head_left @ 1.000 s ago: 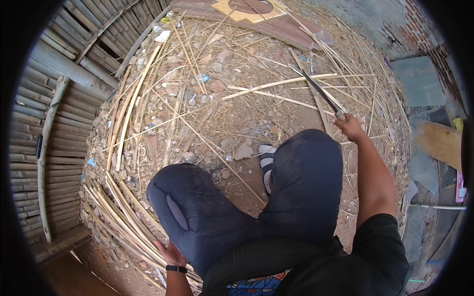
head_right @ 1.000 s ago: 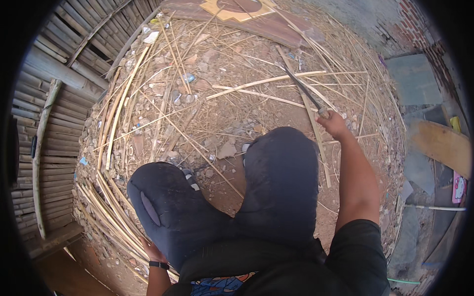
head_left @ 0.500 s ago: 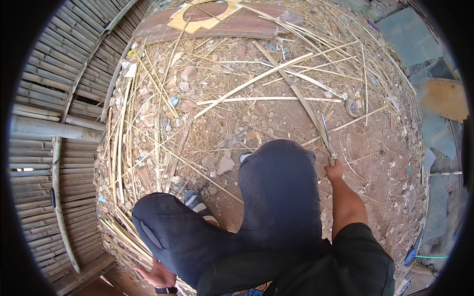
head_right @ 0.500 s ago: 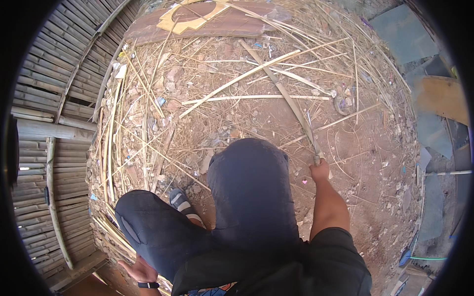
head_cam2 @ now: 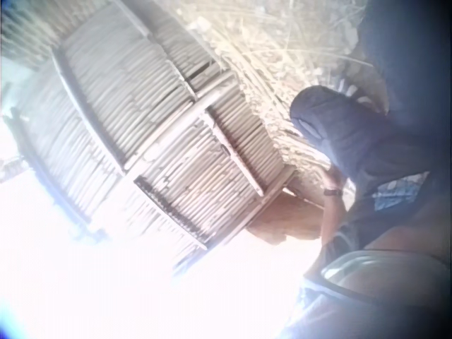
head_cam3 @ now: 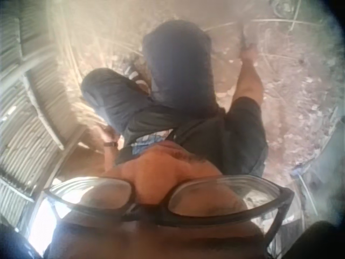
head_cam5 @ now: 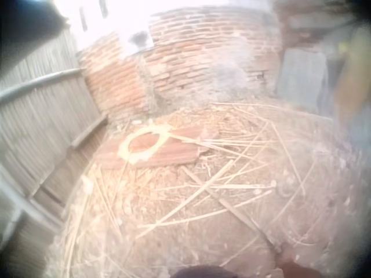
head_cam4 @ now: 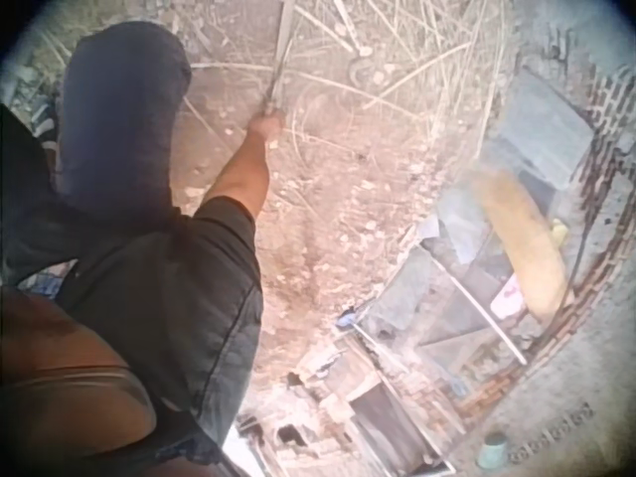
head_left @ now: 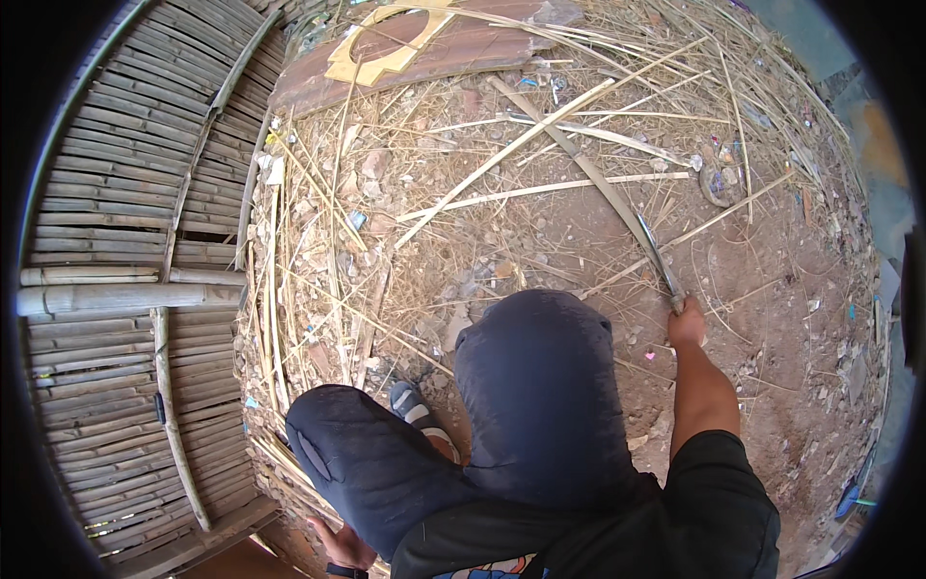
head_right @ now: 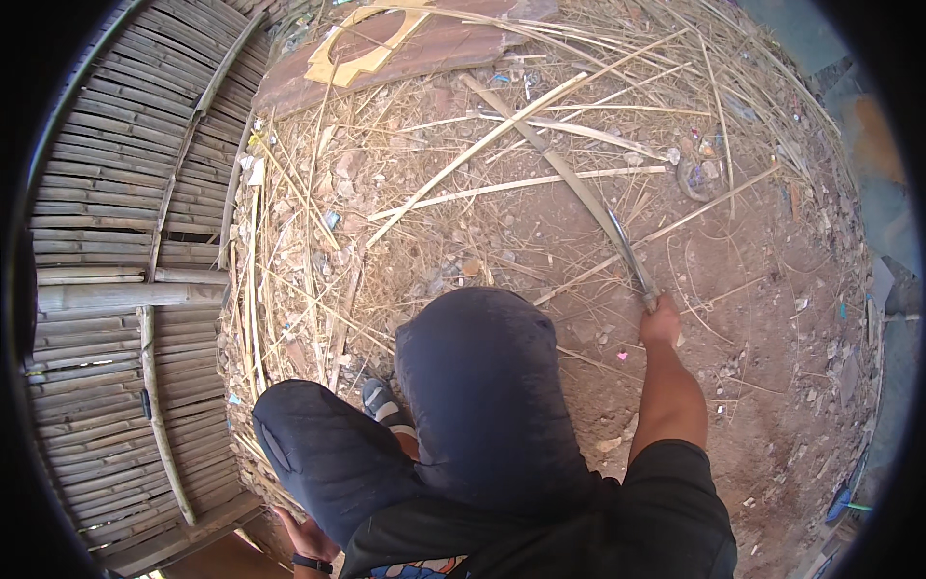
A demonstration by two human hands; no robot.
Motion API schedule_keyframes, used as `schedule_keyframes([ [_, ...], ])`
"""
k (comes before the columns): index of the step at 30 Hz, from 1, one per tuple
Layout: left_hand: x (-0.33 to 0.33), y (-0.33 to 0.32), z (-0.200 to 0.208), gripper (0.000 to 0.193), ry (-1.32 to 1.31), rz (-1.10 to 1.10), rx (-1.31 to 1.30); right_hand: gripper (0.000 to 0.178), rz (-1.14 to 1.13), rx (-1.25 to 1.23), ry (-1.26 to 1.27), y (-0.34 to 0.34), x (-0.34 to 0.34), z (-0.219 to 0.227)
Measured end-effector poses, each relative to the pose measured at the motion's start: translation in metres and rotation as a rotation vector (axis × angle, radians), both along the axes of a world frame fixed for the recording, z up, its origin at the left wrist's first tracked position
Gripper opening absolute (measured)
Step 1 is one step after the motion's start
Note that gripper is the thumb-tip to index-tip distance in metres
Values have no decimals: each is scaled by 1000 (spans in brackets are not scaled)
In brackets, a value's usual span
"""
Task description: The person splits a long bamboo stick into thin strips using a large knife. They hold the bamboo with one hand and repeatedly strike it with the knife to separate the material into smaller pieces.
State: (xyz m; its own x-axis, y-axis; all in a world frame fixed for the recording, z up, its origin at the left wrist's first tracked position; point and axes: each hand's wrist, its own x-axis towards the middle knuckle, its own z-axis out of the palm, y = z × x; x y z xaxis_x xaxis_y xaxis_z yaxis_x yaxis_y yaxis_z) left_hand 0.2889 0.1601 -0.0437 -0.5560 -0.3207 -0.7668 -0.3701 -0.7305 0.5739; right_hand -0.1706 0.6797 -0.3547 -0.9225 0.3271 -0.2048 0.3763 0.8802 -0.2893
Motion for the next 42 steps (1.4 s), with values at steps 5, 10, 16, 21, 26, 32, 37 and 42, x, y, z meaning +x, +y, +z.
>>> schedule_keyframes([
  [5, -1, 3, 0, 135, 6, -23, 9, 35, -6, -5, -76, 4, -6, 5],
  [10, -10, -17, 14, 126, 436, 219, 171, 37, 69, -31, -63, 7, 5, 15],
  [16, -13, 4, 23, 120, 296, 137, -152, 41, 313, -329, -101, 28, 9, 77],
  [21, 13, 9, 0, 127, 607, 430, 600, 46, 135, -1145, -429, 17, 12, 148],
  [26, -10, -15, -4, 130, 297, 83, -137, 39, 147, -1237, -389, -10, 19, 244],
  [32, -71, -12, 87, 101, 540, 299, -478, 29, 222, -1418, -265, -76, 3, 322],
  [37, -105, -36, 102, 71, 677, 4, -1082, 30, 268, -1451, -195, -140, -2, 387],
  [42, -207, 30, 135, 71, 944, -424, -1430, 28, 195, -1577, -123, -225, 5, 436],
])
